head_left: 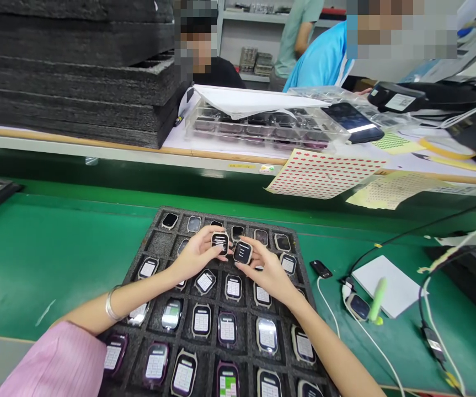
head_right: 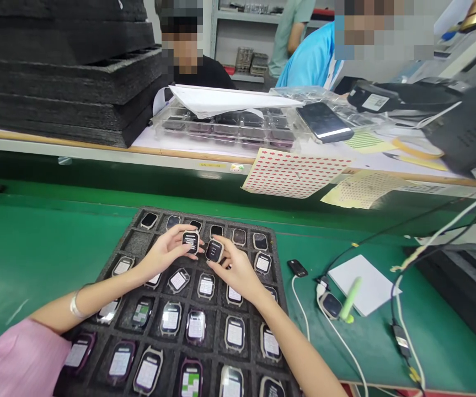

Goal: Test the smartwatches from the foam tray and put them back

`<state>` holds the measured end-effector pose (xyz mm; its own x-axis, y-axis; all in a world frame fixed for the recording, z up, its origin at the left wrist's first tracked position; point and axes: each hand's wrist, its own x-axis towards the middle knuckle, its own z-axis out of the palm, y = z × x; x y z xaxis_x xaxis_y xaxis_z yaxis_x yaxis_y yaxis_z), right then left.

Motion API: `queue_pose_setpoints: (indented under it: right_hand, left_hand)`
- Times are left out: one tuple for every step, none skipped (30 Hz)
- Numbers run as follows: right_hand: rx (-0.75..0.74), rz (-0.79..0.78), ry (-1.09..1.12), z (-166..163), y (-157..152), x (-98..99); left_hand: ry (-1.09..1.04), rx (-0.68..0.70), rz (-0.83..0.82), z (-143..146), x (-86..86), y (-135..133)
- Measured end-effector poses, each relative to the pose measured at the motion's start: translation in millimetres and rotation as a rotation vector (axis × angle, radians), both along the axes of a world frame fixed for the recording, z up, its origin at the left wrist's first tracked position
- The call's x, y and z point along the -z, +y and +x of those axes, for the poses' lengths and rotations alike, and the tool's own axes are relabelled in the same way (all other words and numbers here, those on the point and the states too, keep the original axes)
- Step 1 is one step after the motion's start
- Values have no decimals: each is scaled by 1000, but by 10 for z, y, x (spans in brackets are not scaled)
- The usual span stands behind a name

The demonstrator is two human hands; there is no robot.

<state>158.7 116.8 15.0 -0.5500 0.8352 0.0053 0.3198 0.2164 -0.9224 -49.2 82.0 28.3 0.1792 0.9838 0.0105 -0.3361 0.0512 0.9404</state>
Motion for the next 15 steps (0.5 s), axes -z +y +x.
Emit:
queue_pose_setpoints:
  right_hand:
    - [1, 73, -57, 3, 9, 3]
    - [-4, 141, -104, 5, 17, 1]
    - [-13, 199, -135, 5, 22, -7]
    - [-24, 244, -154, 4, 26, -16]
    - [-34, 274, -162, 2, 29, -24]
    - [-41, 288, -163, 1, 31, -29]
    - [-43, 289, -161, 1, 33, -29]
    - [-43, 282, -157, 2, 36, -24]
    - [-43, 272, -152, 3, 40, -14]
    - [-43, 263, -147, 6, 44, 0]
    - [-44, 256, -143, 8, 49, 17]
    - [-47, 252, -140, 10, 53, 33]
    - [-50, 251, -140, 11, 56, 48]
    - [-52, 251, -140, 11, 59, 59]
    - [-53, 252, -142, 10, 62, 65]
  left_hand:
    - [0, 8, -6, 8, -9, -8]
    - [2, 13, -10, 14, -17, -16]
    - [5, 16, -12, 18, -22, -22]
    - [7, 18, -12, 20, -25, -27]
    - [7, 22, -12, 20, -25, -30]
    - [5, 26, -13, 19, -23, -31]
    - [4, 29, -14, 17, -19, -32]
    - [4, 30, -14, 16, -15, -31]
    - [4, 30, -14, 14, -10, -29]
    - [3, 29, -14, 13, -6, -27]
    - [2, 28, -14, 12, -3, -24]
    - [-1, 27, -12, 11, -1, -22]
    - [-5, 27, -11, 11, -1, -20]
    - [-9, 27, -11, 12, -2, -18]
    - [-11, 28, -11, 13, -3, -18]
